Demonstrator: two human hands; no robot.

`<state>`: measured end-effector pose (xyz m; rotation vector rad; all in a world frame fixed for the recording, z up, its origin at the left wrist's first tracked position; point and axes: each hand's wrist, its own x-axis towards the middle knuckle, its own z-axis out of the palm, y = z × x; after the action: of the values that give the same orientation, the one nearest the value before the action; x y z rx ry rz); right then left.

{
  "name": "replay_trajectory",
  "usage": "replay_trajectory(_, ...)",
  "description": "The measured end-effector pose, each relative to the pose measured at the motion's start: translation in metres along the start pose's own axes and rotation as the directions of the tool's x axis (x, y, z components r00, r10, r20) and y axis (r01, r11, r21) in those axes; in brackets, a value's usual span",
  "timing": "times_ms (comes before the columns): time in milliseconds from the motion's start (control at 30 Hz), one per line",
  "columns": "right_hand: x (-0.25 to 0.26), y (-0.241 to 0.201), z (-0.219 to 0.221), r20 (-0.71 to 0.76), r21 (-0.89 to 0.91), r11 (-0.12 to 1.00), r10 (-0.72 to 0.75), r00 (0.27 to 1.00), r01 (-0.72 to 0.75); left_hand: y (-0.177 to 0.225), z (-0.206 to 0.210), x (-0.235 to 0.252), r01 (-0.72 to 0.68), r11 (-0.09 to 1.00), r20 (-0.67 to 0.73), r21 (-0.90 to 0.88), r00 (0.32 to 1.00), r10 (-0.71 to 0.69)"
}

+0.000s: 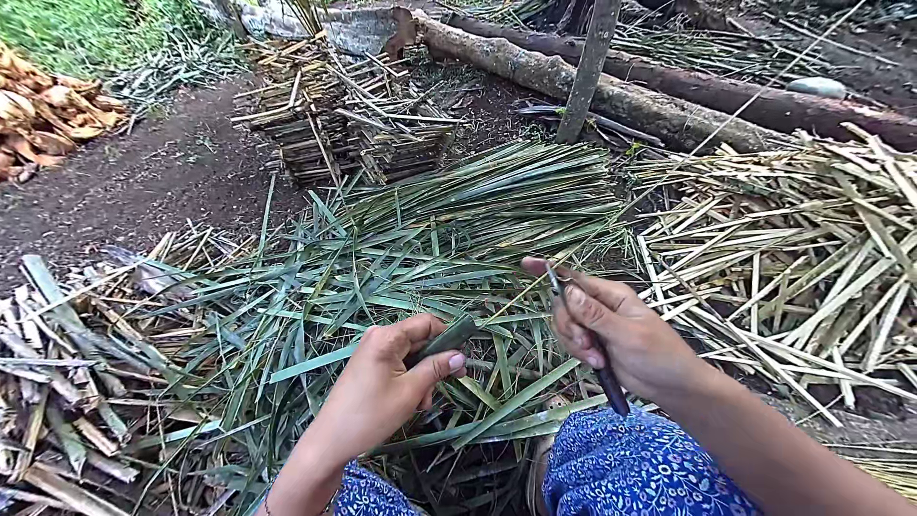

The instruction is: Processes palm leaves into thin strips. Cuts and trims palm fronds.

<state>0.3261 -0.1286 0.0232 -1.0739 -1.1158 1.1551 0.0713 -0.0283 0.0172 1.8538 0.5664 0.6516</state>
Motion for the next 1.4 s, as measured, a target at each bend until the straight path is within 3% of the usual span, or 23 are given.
replay_trajectory(300,0.003,-0.010,-0.031,-0.264,0.045,0.994,-0.086,0.961,0.101,-0.013,-0.025,-0.006,-0.049,0.991,0.008,0.125,0.999,0.048)
replay_trajectory(367,0.002,-0.008,-0.027,-0.231,0.041,0.997,-0.054,0.971,0.065,-0.014,-0.024,-0.007,-0.061,0.977,-0.001,0.207,0.998,0.063)
replay_trajectory(533,-0.001,0.003,-0.015,0.050,0.044,0.996,0.077,0.996,-0.079,-0.022,-0.023,-0.005,-0.113,0.940,-0.029,0.321,0.991,0.129)
replay_trajectory(667,0.002,-0.002,-0.039,-0.197,0.049,0.997,-0.056,0.979,0.066,-0.027,-0.043,-0.008,-0.103,0.949,-0.013,0.299,0.994,0.112)
replay_trajectory(800,0.003,-0.010,-0.071,-0.470,0.091,0.973,-0.148,0.870,0.214,-0.040,-0.070,-0.013,0.002,0.937,-0.091,0.349,0.995,0.031)
replay_trajectory(867,0.002,-0.011,-0.074,-0.526,0.089,0.968,-0.154,0.836,0.235,-0.042,-0.077,-0.014,0.068,0.891,-0.140,0.448,0.990,-0.005)
replay_trajectory(1000,0.000,-0.007,-0.057,-0.437,0.072,0.979,-0.141,0.889,0.191,-0.035,-0.060,-0.011,0.053,0.740,-0.144,0.671,0.988,0.059)
replay_trajectory(1200,0.000,-0.004,-0.042,-0.332,0.107,0.977,-0.141,0.933,0.186,-0.026,-0.014,0.006,-0.099,0.749,-0.144,0.656,0.957,0.253)
replay_trajectory(1400,-0.001,0.011,-0.011,0.072,0.014,0.999,0.034,0.997,-0.035,-0.020,0.016,0.013,-0.206,0.726,-0.137,0.656,0.913,0.383)
